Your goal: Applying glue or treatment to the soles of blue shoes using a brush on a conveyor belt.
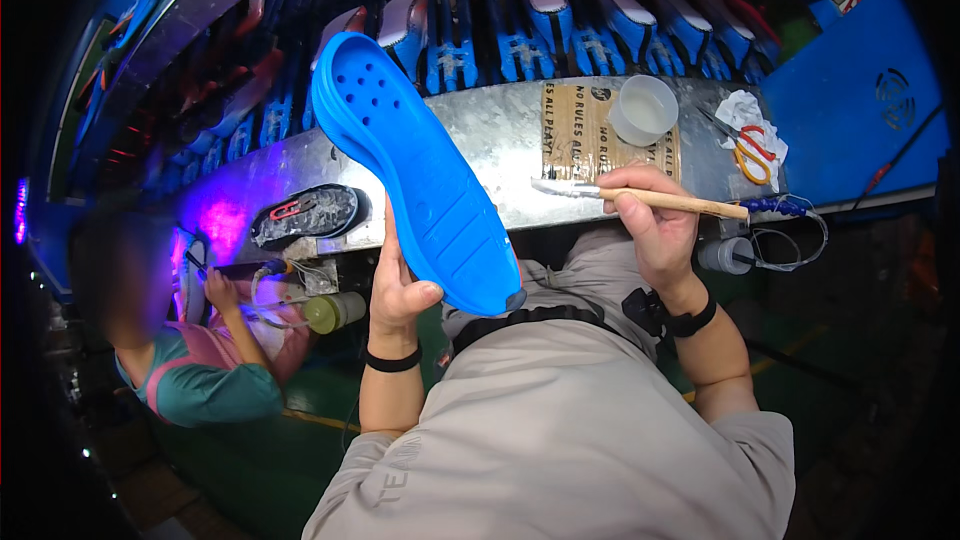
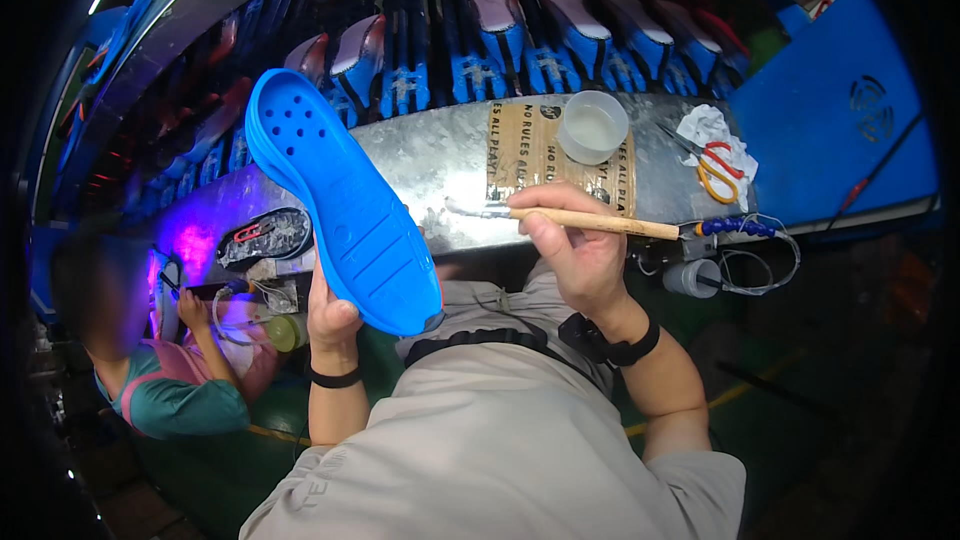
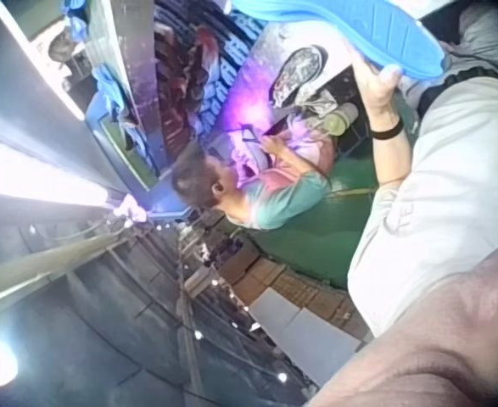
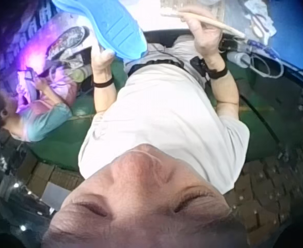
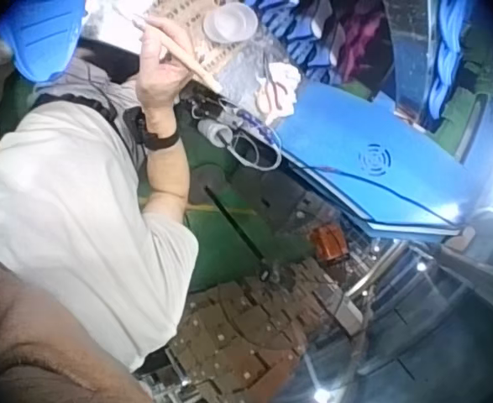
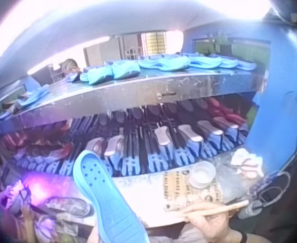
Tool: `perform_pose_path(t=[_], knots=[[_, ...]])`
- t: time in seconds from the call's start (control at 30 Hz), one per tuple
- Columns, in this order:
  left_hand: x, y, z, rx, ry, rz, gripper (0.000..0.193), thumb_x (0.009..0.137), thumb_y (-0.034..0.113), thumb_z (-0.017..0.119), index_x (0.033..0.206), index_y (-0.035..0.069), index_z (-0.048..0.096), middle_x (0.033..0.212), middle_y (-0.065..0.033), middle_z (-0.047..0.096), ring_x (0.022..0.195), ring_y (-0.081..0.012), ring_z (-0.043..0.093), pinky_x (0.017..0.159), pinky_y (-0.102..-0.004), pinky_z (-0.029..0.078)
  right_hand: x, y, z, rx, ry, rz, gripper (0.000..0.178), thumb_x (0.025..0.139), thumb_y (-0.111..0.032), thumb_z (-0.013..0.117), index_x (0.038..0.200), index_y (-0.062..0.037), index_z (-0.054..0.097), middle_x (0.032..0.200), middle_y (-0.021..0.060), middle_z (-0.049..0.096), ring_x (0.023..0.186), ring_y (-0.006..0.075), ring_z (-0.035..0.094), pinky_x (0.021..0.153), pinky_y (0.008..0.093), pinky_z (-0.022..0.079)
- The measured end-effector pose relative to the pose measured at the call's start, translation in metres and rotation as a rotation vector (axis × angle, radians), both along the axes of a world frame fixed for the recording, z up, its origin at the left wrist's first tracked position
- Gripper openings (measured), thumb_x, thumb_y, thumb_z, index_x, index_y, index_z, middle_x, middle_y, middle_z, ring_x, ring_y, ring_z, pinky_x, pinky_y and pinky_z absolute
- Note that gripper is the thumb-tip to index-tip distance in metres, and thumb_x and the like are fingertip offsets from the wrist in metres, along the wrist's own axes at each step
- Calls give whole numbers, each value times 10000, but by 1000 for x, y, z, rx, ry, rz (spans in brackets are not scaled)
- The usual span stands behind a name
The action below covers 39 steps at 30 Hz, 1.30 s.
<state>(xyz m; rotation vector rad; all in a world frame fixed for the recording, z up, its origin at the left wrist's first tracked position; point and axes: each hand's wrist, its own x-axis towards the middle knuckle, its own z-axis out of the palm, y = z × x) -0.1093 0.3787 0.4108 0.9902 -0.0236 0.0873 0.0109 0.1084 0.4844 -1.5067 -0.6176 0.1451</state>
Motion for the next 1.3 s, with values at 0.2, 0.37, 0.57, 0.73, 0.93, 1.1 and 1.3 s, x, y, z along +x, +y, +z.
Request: perform_pose_path(t=[0.2, 0.37, 0.57, 0.73, 0.93, 1.1, 1.3], knots=[[-6, 7, -2, -199, 73, -20, 1191, 753, 515, 870, 1600, 3, 207, 1517, -163, 471, 1369, -309, 510, 1156, -450, 409, 14, 4, -47, -214, -127, -237, 190, 956, -50, 641, 1111, 29, 716, 1080, 134, 729, 1023, 219, 677, 916, 331, 517], [-3, 21, 38, -387, 42, -268, 1049, 846, 580, 707, 1574, -26, 257, 1466, -267, 508, 1310, -468, 554, 1084, -520, 482, 27, 6, -84, -292, -111, -304, 153, 931, -60, 666, 1058, 4, 722, 1020, 139, 706, 960, 262, 676, 871, 354, 524], [41, 84, 129, -249, -108, -230, 1224, 728, 674, 759, 1588, -28, 243, 1457, -330, 478, 1227, -469, 594, 1011, -570, 516, 32, -3, -123, -283, -138, -270, 151, 920, -52, 662, 1045, 14, 714, 976, 133, 701, 914, 253, 673, 848, 345, 524], [178, 203, 243, -350, -597, -90, 796, 1033, 538, 450, 1523, -72, 308, 1502, -377, 387, 1340, -555, 458, 1064, -551, 480, 32, -3, -141, -192, -28, -206, 160, 965, -70, 625, 1088, 13, 684, 975, 60, 654, 841, 127, 635, 770, 255, 507], [224, 274, 248, 70, -228, 464, 759, 1076, 385, 446, 1622, 65, 28, 1493, -453, 305, 1254, -553, 552, 1042, -597, 500, 28, -3, -138, -242, -15, -238, 149, 927, -49, 652, 1052, 12, 705, 1001, 124, 684, 964, 236, 654, 883, 333, 514], [205, 383, 236, 560, 84, 1149, 831, 946, 239, 636, 1556, 19, 116, 1274, -362, 521, 889, -391, 727, 621, -444, 640, 27, 1, -130, -225, -42, -225, 145, 910, -56, 662, 1030, 6, 715, 972, 133, 698, 923, 258, 669, 846, 352, 527], [179, 482, 231, 320, 341, 1003, 501, 960, 125, 624, 1365, -67, 401, 1172, -298, 613, 835, -350, 723, 573, -361, 602, 26, 5, -123, -226, -107, -240, 145, 891, -55, 670, 1014, 2, 721, 947, 143, 705, 901, 276, 679, 830, 358, 532]])
